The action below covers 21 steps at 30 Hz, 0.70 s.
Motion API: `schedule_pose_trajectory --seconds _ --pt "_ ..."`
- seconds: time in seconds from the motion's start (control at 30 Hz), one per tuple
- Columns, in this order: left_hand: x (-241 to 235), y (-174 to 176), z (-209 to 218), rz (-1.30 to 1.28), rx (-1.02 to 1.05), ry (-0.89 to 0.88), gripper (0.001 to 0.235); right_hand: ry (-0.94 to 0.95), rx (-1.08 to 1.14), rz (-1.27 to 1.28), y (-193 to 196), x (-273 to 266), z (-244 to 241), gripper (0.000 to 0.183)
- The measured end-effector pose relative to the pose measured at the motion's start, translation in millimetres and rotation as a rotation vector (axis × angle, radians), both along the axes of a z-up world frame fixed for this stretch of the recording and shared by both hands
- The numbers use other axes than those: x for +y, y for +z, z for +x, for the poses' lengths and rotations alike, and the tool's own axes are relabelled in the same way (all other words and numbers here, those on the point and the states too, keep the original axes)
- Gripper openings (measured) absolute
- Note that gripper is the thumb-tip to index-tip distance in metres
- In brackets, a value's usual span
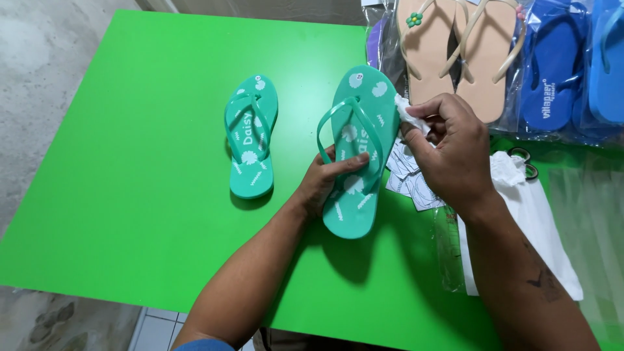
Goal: The person wipes the surface of several sandals with a cloth, attaches small floral decorative pieces to the straps, and places pairs of sandals into clear plastic bags.
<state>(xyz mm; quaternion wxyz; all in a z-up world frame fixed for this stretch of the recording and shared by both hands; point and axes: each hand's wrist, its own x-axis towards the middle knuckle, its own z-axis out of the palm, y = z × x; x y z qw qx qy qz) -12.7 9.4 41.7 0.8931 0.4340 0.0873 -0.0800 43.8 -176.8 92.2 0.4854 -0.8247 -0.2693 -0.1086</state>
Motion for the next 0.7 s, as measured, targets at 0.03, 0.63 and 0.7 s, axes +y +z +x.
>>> schedule_pose_trajectory --seconds 0.03,0.63,0.7 --pt "0 3 0 -0.022 0.007 0.034 0.021 0.004 -0.005 -0.004 -3 2 -1 0.013" --pt "10 -28 16 -0.089 0.096 0.404 0.032 0.408 0.308 -0.258 11 5 -22 0.014" --pt "9 -26 17 -0.094 0.1 0.416 0.031 0.433 0.304 -0.281 13 3 -25 0.013"
